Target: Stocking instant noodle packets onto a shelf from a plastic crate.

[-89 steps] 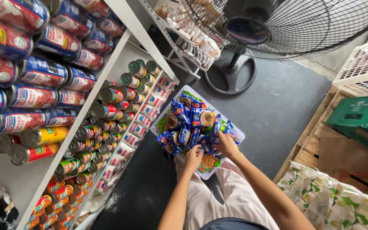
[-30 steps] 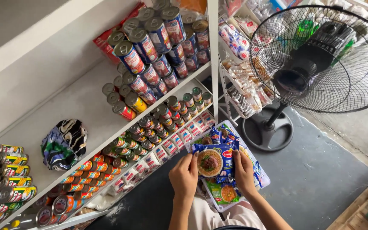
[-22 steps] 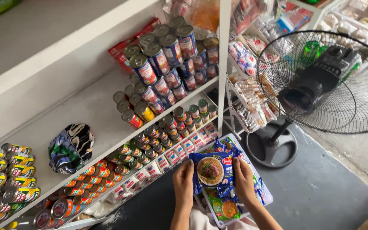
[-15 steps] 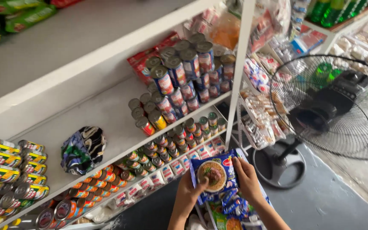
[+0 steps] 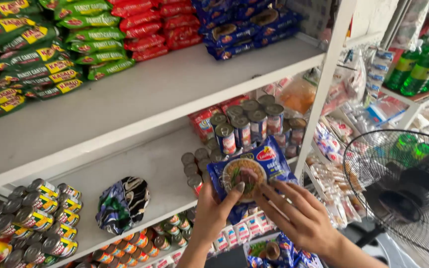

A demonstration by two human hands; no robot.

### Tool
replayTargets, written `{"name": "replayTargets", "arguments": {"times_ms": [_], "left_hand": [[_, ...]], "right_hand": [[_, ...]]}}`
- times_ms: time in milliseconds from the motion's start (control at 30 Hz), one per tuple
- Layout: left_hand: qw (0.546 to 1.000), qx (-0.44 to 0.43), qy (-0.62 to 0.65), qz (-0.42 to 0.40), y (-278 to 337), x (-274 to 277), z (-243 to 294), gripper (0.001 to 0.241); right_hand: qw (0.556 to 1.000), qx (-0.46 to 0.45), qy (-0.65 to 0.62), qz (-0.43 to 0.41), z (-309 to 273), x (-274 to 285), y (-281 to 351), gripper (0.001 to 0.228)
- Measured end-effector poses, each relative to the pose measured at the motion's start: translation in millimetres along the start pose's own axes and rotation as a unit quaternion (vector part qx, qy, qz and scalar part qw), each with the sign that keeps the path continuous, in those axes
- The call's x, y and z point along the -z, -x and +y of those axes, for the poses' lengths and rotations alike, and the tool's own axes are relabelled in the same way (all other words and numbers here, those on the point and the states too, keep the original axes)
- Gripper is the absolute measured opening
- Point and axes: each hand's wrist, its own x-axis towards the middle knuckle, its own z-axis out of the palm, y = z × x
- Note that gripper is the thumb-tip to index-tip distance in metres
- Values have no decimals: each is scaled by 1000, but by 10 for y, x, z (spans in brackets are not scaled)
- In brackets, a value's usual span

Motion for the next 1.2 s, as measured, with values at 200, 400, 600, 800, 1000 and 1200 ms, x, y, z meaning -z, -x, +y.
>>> {"name": "replayTargets", "arguments": {"times_ms": [200, 400, 600, 800, 1000, 1200], "left_hand": [[994, -99, 3, -55, -720, 68, 530, 73], [995, -56, 0, -77, -1690, 35, 1318, 82], [987, -142, -13, -71, -2977, 130, 1635, 79], [974, -223, 48, 4, -4283, 215, 1679, 72], [899, -343, -154, 225, -5039, 243, 1516, 65], [897, -311, -237, 205, -5240, 237, 1410, 56]], "right_hand": [[990, 93, 93, 49, 498, -27, -824, 36], [969, 128, 190, 90, 1233, -136, -1615, 37], [938, 172, 274, 125, 2111, -462, -2482, 36], [926, 174, 295, 161, 2840, -984, -3131, 34], [931, 135, 298, 160, 3355, -1535, -3510, 35], [938, 124, 293, 141, 3593, -1819, -3728, 35]]}}
